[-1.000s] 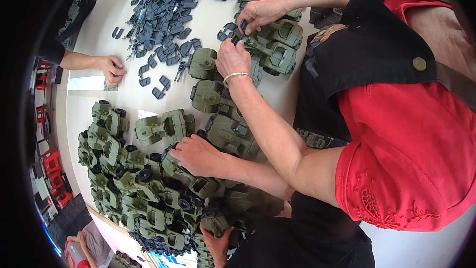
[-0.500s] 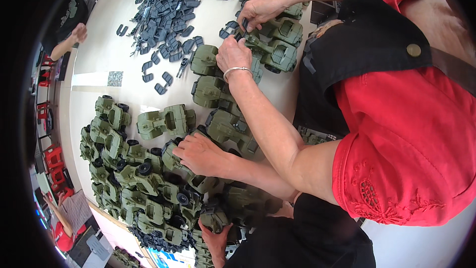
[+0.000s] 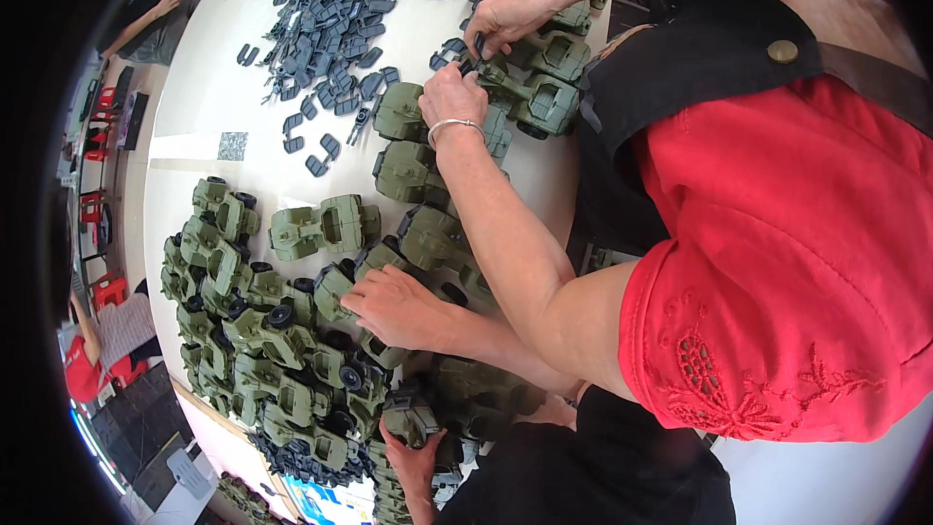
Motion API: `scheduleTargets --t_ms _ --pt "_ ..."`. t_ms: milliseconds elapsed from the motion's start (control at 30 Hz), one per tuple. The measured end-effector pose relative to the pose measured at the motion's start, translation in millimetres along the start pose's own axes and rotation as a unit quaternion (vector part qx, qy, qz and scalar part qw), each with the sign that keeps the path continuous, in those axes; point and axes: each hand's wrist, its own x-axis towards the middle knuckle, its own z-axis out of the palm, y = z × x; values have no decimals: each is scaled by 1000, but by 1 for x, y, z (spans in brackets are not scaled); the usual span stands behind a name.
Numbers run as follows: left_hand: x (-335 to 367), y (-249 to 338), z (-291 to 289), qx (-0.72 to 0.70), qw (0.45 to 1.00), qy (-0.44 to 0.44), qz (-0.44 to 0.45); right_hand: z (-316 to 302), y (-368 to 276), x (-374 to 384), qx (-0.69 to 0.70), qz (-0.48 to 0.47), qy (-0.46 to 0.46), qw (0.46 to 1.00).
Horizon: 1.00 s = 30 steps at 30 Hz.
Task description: The person assembles green plastic toy vehicles by attaching black wheels and other components. They pick up vehicle bodies, fit wheels onto axles, and place the completed units on a table alongside other finished vehicles.
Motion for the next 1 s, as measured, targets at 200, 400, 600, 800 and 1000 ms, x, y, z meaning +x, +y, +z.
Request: scheduleTargets --t_ms 200,400,600,800,1000 --pt "-4 7 1 12 1000 13 15 -2 -5 -7 -1 -1 -5 1000" --pt "-7 3 3 29 999 17 32 -5 -5 -13 -5 3 -2 1000" --pt "-9 2 5 24 999 10 39 -5 -6 -21 -12 10 4 1000" --pt "-11 9 4 36 999 -6 5 -8 -8 -27 -17 18 2 1000" --pt "-10 -1 5 41 998 -2 41 1 -9 -42 -5 41 -16 999"
